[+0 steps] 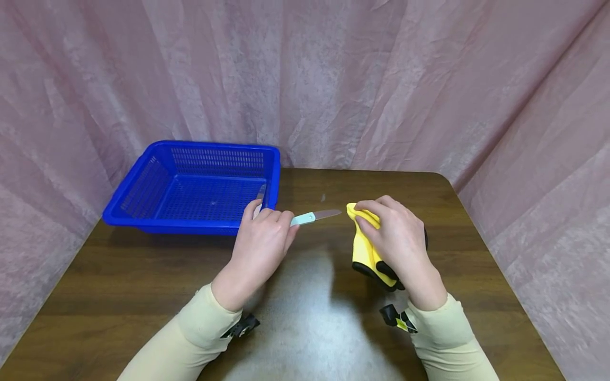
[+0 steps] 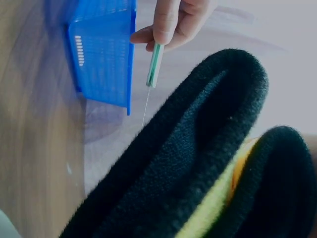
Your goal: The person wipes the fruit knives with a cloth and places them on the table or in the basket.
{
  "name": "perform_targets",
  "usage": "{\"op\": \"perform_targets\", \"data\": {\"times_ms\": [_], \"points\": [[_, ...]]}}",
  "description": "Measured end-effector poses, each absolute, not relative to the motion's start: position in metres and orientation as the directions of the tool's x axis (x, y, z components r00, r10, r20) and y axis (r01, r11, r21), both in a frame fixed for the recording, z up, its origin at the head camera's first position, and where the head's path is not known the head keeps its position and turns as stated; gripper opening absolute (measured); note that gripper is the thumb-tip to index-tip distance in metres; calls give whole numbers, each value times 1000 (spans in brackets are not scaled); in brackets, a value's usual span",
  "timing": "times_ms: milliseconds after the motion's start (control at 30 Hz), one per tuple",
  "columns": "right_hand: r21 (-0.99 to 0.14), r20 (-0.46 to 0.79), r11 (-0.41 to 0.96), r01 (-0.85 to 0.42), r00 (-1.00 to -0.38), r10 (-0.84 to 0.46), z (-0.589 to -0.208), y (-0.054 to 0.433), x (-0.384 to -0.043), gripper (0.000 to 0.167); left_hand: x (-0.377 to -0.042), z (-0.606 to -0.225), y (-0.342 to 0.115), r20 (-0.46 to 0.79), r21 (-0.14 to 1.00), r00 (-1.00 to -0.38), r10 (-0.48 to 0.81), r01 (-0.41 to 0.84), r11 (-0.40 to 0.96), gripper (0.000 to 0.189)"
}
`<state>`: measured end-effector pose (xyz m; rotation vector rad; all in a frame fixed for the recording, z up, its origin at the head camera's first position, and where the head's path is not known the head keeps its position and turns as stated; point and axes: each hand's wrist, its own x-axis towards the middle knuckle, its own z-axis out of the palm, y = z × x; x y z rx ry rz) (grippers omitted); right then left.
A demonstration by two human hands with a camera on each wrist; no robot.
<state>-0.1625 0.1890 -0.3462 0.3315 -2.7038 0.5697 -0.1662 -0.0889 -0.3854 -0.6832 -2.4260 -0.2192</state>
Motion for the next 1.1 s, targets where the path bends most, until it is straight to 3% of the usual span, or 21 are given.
{"op": "perform_targets", "data": {"times_ms": [267, 1100], "points": [[-359, 397, 878, -317, -903, -164, -346, 181, -162, 22, -163, -379, -98, 621, -24, -657, 426, 528, 849, 21], [-398, 442, 806, -438, -861, -250, -327, 145, -164, 21, -161, -366, -107, 629, 45, -669, 396, 541, 840, 20]]}}
